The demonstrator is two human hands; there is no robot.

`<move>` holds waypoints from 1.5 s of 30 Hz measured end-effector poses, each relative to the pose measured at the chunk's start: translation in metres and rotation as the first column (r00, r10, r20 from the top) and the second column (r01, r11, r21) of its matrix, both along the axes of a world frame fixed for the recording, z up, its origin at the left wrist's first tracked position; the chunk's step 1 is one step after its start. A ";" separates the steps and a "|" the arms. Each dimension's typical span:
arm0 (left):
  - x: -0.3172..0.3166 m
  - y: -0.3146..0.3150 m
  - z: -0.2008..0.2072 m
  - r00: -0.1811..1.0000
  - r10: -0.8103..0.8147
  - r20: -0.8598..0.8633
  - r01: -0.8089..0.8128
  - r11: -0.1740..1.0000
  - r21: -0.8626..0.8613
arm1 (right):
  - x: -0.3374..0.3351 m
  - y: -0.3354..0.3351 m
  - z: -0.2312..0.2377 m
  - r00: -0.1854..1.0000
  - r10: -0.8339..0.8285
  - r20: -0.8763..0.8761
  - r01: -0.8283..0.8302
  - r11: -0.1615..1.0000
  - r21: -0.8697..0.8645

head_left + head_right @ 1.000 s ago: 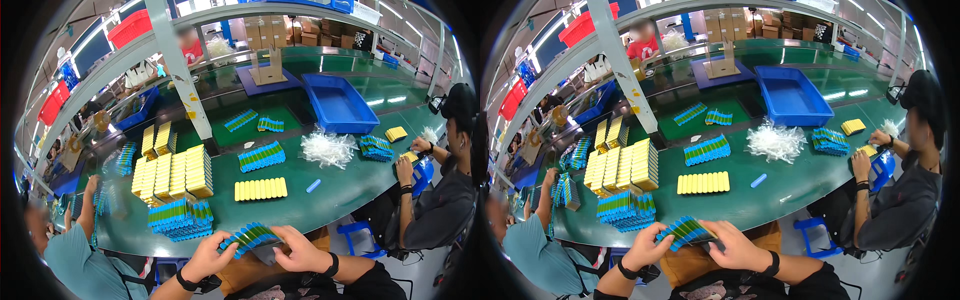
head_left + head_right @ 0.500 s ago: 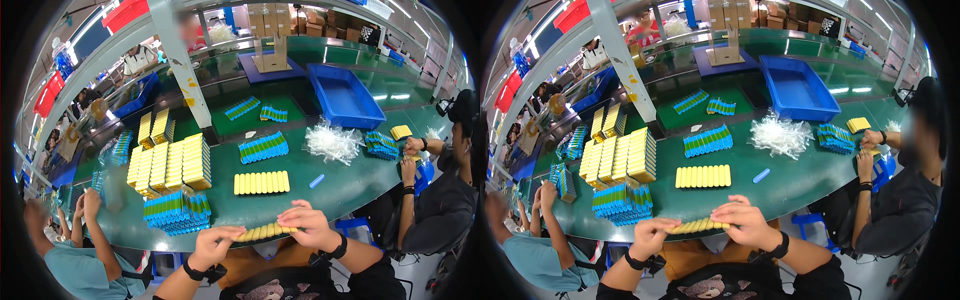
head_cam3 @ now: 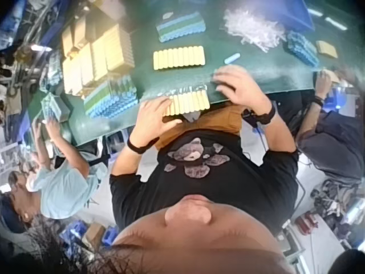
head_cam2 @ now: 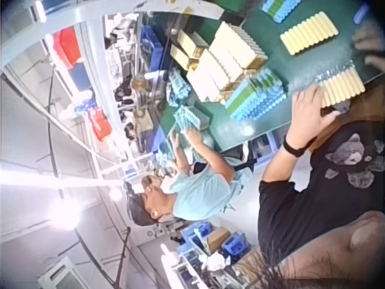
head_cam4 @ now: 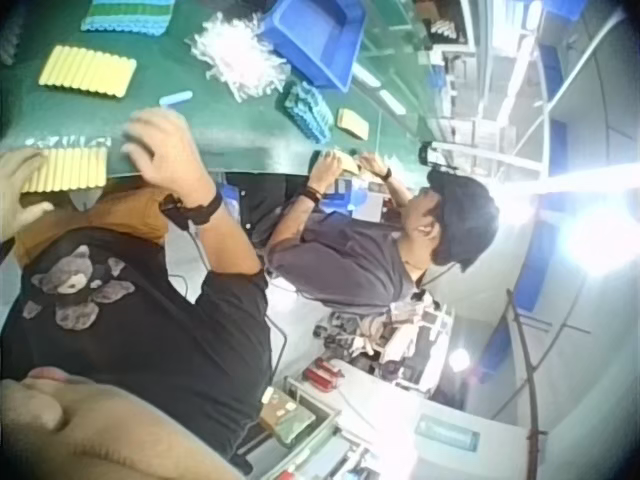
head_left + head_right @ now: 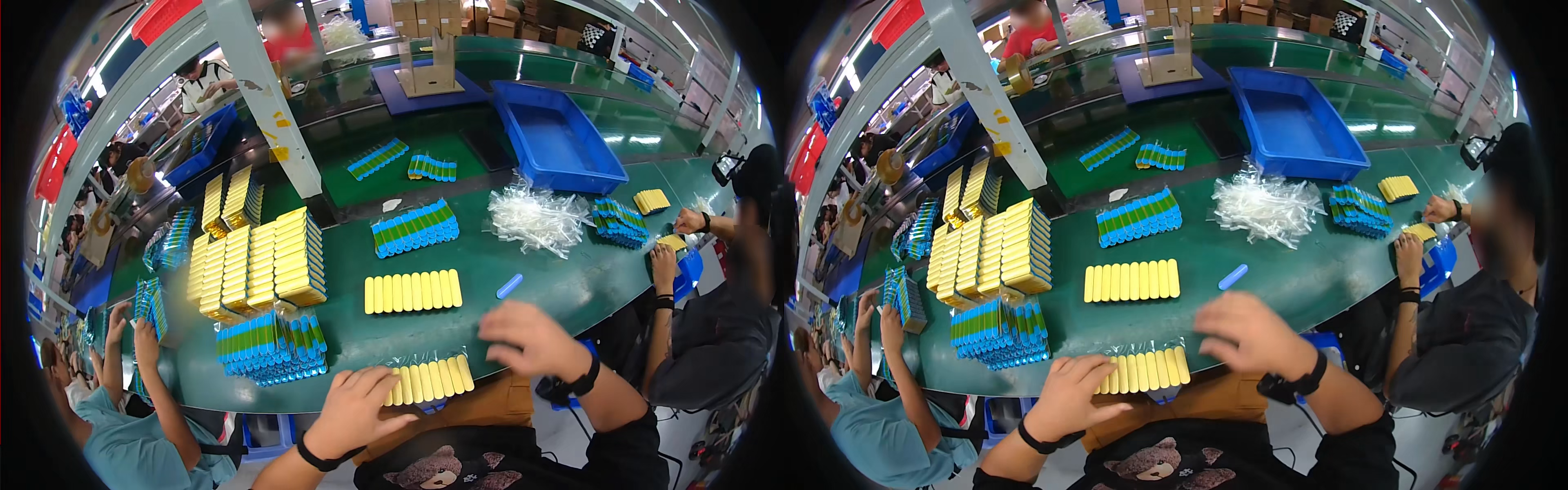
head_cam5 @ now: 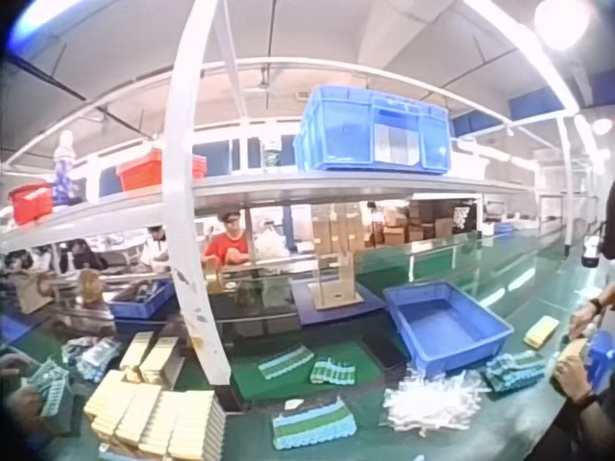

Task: Assembling and organizing yellow and blue plastic strips into rows at a factory workbench.

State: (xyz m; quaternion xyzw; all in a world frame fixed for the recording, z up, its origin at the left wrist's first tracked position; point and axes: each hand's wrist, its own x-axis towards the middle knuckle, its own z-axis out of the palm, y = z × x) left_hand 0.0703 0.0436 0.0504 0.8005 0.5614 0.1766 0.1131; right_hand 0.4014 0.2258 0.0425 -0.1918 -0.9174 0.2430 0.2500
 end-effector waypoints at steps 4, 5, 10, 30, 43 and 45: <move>0.080 0.031 -0.010 0.999 0.011 0.034 -0.014 0.996 0.087 | -0.008 0.041 -0.011 0.933 -0.359 0.021 0.350 0.921 0.169; 0.092 0.039 -0.013 0.998 -0.025 0.057 0.017 0.991 0.135 | -0.007 0.046 -0.016 0.929 -0.367 0.047 0.362 0.927 0.101; 0.060 0.024 -0.008 0.991 0.103 0.090 -0.108 0.993 0.043 | -0.003 0.044 -0.010 0.944 -0.269 0.191 0.307 0.928 -0.211; -0.035 -0.035 -0.055 0.912 0.261 0.318 -0.351 0.896 0.271 | -0.135 -0.018 0.026 0.723 0.186 0.666 -0.108 0.982 -0.158; -0.042 -0.038 -0.053 0.899 0.229 0.373 -0.346 0.893 0.287 | -0.093 -0.007 0.033 0.639 0.153 0.754 -0.143 0.987 -0.079; -0.039 -0.037 -0.052 0.895 0.235 0.378 -0.354 0.891 0.285 | -0.076 -0.005 0.035 0.657 0.092 0.748 -0.031 0.995 -0.095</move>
